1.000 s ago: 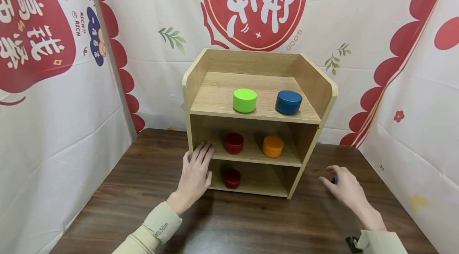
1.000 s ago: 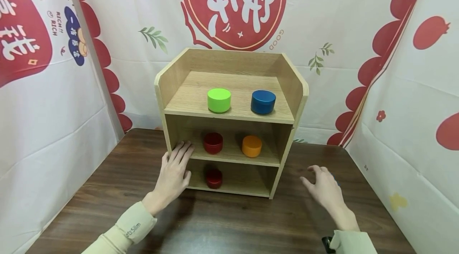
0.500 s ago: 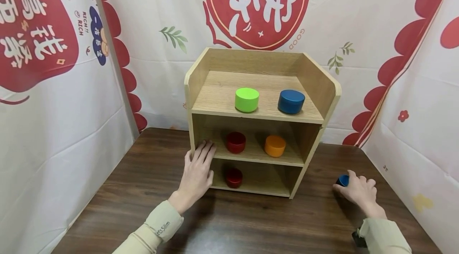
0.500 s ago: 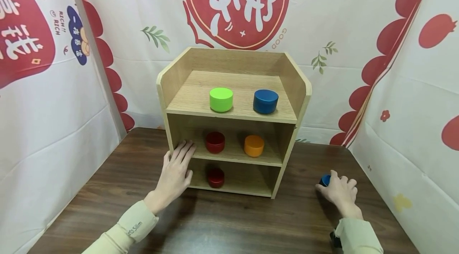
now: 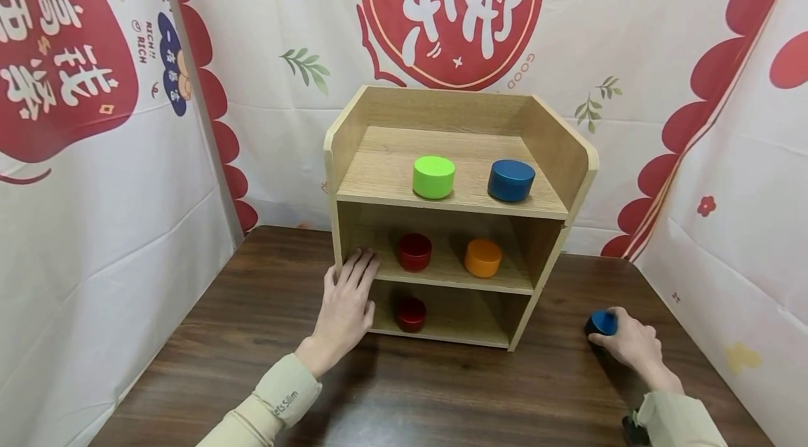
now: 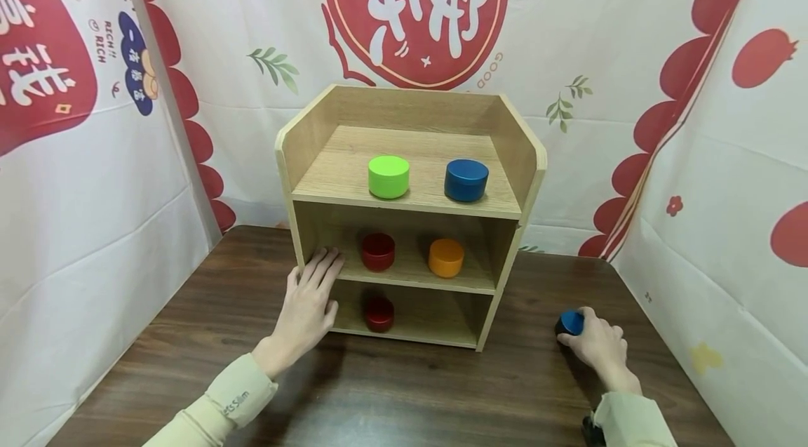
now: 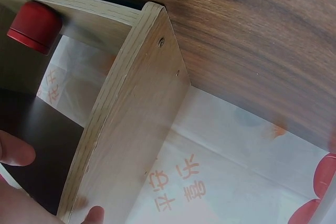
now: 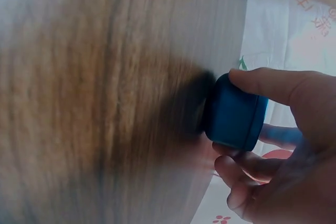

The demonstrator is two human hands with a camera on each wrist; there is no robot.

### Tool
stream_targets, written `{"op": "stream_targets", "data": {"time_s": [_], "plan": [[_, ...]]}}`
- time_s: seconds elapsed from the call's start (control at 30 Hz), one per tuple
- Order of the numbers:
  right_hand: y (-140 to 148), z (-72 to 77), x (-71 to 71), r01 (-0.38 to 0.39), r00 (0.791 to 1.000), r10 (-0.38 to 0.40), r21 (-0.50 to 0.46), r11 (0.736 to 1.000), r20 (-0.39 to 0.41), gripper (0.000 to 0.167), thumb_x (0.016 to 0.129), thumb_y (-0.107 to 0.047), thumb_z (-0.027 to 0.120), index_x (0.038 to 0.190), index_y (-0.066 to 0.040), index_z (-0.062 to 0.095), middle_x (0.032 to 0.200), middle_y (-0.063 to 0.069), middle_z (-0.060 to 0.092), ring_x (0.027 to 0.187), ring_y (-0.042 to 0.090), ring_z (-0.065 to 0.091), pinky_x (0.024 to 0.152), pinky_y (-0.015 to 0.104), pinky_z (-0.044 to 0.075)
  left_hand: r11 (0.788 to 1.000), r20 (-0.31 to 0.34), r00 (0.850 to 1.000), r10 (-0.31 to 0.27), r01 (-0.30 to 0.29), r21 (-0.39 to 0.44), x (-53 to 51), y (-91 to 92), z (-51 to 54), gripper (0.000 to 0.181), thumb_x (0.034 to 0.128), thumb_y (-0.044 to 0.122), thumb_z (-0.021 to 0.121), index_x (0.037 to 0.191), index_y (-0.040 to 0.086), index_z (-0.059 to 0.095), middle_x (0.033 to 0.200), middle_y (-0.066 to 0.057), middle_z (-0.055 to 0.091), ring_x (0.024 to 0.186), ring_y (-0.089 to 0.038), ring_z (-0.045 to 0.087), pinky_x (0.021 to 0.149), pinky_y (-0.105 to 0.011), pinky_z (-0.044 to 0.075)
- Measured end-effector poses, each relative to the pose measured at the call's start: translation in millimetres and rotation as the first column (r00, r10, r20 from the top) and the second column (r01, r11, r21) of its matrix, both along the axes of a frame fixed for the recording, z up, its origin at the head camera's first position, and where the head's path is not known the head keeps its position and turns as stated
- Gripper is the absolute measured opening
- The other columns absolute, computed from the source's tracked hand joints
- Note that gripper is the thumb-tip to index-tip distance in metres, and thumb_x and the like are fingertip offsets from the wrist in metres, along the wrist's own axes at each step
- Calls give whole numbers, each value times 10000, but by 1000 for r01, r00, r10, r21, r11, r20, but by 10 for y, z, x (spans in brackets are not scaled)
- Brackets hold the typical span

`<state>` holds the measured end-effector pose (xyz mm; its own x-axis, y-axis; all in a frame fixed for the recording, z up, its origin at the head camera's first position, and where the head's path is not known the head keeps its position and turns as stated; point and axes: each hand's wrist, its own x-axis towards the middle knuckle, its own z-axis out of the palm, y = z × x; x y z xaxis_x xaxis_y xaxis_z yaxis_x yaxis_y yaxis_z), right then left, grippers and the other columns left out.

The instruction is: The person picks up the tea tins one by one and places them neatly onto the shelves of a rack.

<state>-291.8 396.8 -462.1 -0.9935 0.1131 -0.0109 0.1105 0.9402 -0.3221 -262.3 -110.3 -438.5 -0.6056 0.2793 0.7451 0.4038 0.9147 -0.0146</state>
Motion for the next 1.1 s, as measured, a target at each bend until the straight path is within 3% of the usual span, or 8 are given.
{"op": "stream_targets", "data": {"time_s": [0.33,0.67,1.1], "plan": [[-242,26,126,-94,992,94,4,996,-79,799,779,-463,730,1280,82,429,1153,414,543,927,571,530,697,598,454,1000,-7,1000,-3,3,0,-11,2,3,759,679,71,724,1400,84,488,1453,-83,488,1362,-257,435,968,-556,372],[-662,142,367,-236,954,224,-39,971,-197,703,719,-347,810,1220,44,511,1099,315,620,910,447,632,695,536,518,1000,27,1000,3,-3,3,10,-4,-19,758,701,77,716,1417,91,467,1471,-75,465,1375,-251,414,984,-552,355],[-1139,334,720,-353,921,331,-79,932,-207,617,665,-324,857,1153,-75,574,1060,139,670,886,254,631,709,439,536,1000,27,1000,0,0,6,10,-1,-19,757,696,83,732,1408,88,476,1465,-77,472,1375,-252,411,987,-556,355]]}}
